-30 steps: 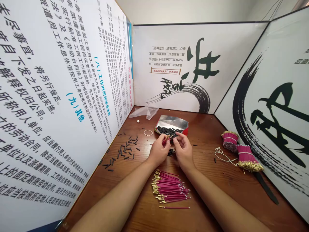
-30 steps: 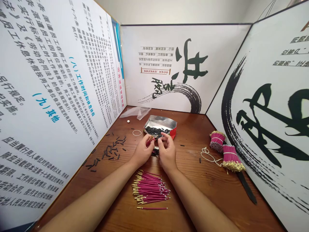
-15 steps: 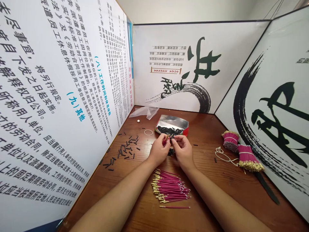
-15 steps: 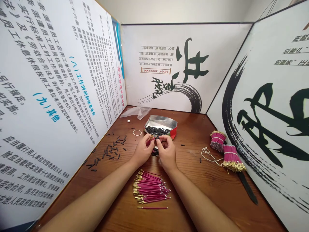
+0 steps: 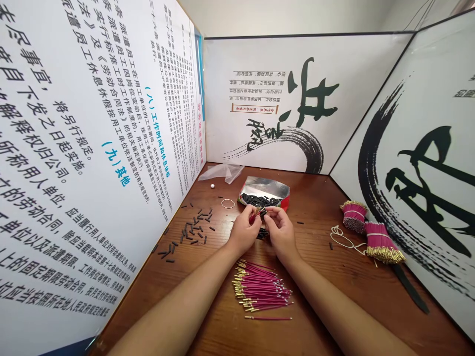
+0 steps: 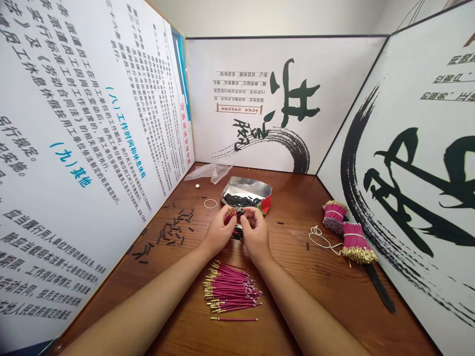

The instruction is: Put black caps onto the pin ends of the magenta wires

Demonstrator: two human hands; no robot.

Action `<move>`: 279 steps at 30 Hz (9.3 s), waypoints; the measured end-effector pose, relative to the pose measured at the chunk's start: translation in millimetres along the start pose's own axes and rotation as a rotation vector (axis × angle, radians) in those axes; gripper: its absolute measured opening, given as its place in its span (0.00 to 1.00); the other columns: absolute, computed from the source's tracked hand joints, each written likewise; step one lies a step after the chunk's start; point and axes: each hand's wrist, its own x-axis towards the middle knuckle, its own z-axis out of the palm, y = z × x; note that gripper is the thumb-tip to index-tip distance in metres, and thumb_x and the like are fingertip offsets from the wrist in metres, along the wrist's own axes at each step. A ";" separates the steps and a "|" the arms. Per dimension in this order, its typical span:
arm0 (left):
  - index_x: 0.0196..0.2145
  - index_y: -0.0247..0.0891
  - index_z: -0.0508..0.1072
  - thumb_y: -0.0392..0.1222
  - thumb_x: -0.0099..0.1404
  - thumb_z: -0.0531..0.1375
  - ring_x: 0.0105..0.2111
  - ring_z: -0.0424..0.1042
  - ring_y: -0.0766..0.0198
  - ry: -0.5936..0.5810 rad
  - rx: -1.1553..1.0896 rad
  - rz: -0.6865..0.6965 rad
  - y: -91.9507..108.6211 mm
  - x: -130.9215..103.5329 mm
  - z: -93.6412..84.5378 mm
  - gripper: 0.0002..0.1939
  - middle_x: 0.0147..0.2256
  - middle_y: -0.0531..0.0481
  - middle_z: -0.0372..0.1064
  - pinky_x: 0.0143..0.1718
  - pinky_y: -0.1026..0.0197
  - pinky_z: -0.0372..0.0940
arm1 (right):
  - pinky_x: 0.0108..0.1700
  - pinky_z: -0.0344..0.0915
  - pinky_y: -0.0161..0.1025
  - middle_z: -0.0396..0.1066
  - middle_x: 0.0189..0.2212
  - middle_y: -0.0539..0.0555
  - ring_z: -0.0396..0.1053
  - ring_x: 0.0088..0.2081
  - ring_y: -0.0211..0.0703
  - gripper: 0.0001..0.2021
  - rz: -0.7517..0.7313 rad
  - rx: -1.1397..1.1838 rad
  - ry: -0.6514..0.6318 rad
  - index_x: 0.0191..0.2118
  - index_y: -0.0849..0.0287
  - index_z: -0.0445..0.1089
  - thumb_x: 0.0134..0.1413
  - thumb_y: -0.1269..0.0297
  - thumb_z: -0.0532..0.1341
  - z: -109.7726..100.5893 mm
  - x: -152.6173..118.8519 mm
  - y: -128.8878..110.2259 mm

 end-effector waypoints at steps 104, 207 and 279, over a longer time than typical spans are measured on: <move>0.26 0.38 0.57 0.40 0.65 0.50 0.26 0.52 0.69 0.014 0.063 0.002 3.2 -0.1 -2.4 0.10 0.24 0.57 0.52 0.29 0.65 0.50 | 0.40 0.65 0.39 0.77 0.40 0.62 0.75 0.42 0.51 0.11 -0.021 -1.586 -0.596 0.36 0.59 0.78 0.54 0.69 0.57 21.0 109.9 -29.2; 0.29 0.38 0.64 0.45 0.67 0.52 0.28 0.60 0.66 0.031 0.049 -0.010 2.2 -0.6 -2.2 0.11 0.26 0.54 0.60 0.33 0.64 0.58 | 0.31 0.63 0.37 0.69 0.30 0.50 0.65 0.30 0.39 0.10 0.016 0.032 -0.053 0.36 0.55 0.70 0.48 0.59 0.65 0.4 0.4 -7.8; 0.31 0.39 0.60 0.36 0.64 0.50 0.26 0.56 0.68 0.108 -0.045 -0.021 3.4 0.7 -2.7 0.03 0.25 0.57 0.57 0.32 0.65 0.54 | 0.31 0.53 0.36 0.61 0.22 0.49 0.59 0.27 0.39 0.14 -0.337 -0.883 -0.320 0.23 0.56 0.57 0.60 0.62 0.48 -20.4 75.2 -45.5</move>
